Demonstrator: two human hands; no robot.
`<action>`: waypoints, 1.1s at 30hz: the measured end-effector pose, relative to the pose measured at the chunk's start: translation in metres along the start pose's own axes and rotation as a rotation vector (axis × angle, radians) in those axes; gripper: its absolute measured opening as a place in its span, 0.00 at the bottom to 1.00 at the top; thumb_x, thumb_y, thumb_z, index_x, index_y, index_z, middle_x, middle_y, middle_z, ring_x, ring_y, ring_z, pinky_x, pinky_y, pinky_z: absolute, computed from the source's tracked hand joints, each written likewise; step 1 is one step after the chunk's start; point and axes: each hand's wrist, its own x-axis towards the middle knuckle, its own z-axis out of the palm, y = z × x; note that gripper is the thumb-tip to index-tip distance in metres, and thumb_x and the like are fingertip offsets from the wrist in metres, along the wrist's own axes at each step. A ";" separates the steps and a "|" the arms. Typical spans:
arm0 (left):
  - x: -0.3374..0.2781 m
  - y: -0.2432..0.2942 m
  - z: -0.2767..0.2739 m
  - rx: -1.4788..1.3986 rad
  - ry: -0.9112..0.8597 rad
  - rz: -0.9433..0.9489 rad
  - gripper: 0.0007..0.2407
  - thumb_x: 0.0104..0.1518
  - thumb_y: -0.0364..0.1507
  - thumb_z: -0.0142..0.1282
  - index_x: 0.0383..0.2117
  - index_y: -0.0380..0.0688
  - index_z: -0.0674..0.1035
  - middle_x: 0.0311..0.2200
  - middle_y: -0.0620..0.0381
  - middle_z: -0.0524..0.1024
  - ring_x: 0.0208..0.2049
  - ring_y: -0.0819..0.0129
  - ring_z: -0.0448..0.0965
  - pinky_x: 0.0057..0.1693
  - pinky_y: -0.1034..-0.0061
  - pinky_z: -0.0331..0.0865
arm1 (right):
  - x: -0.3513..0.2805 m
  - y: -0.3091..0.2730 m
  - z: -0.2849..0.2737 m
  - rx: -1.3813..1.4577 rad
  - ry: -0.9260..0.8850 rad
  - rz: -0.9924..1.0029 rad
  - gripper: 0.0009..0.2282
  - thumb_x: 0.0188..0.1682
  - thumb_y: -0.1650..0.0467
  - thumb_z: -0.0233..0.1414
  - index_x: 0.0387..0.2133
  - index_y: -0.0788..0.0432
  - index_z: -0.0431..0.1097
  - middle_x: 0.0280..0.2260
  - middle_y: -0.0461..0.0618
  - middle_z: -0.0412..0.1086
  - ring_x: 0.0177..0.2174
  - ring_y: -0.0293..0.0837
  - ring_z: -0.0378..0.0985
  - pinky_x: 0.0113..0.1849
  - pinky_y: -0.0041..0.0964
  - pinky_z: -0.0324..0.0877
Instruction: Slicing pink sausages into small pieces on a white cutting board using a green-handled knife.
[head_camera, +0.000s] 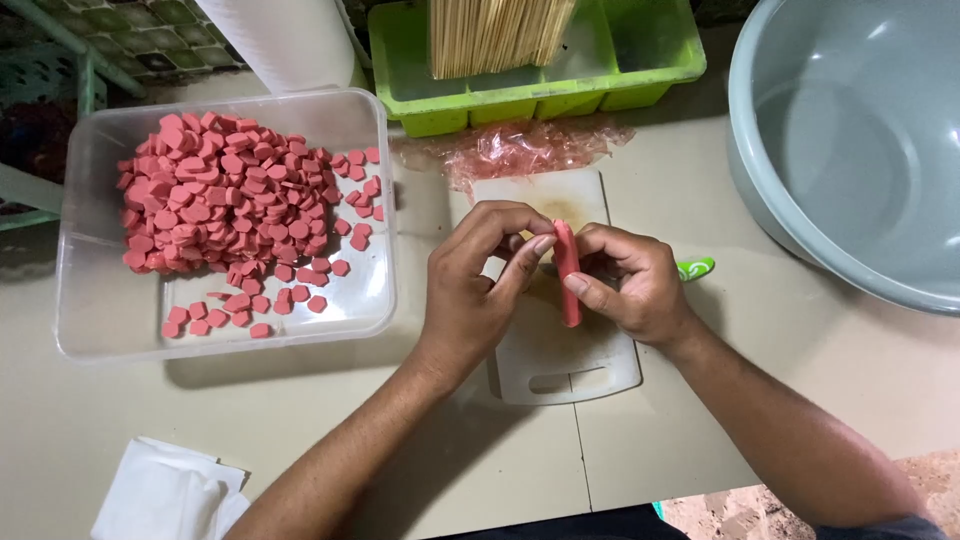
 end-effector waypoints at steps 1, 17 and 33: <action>0.000 -0.001 0.000 0.000 0.000 0.000 0.03 0.62 0.23 0.59 0.38 0.45 0.81 0.36 0.53 0.80 0.28 0.69 0.78 0.37 0.71 0.80 | 0.000 0.000 0.001 0.000 0.000 0.000 0.08 0.49 0.71 0.58 0.32 0.68 0.73 0.26 0.55 0.69 0.29 0.37 0.69 0.30 0.32 0.69; -0.005 -0.018 0.007 -0.087 -0.053 -0.020 0.02 0.64 0.25 0.56 0.38 0.42 0.78 0.38 0.53 0.78 0.32 0.65 0.81 0.39 0.70 0.78 | -0.001 0.012 0.017 0.283 0.183 0.148 0.09 0.48 0.69 0.56 0.37 0.65 0.73 0.30 0.50 0.73 0.33 0.36 0.71 0.37 0.29 0.68; -0.009 -0.021 0.006 -0.210 -0.073 -0.163 0.05 0.65 0.28 0.54 0.39 0.39 0.77 0.31 0.52 0.81 0.33 0.70 0.78 0.40 0.75 0.75 | 0.000 0.032 0.005 0.444 0.307 0.246 0.11 0.50 0.68 0.54 0.39 0.64 0.71 0.31 0.51 0.74 0.31 0.40 0.79 0.31 0.33 0.78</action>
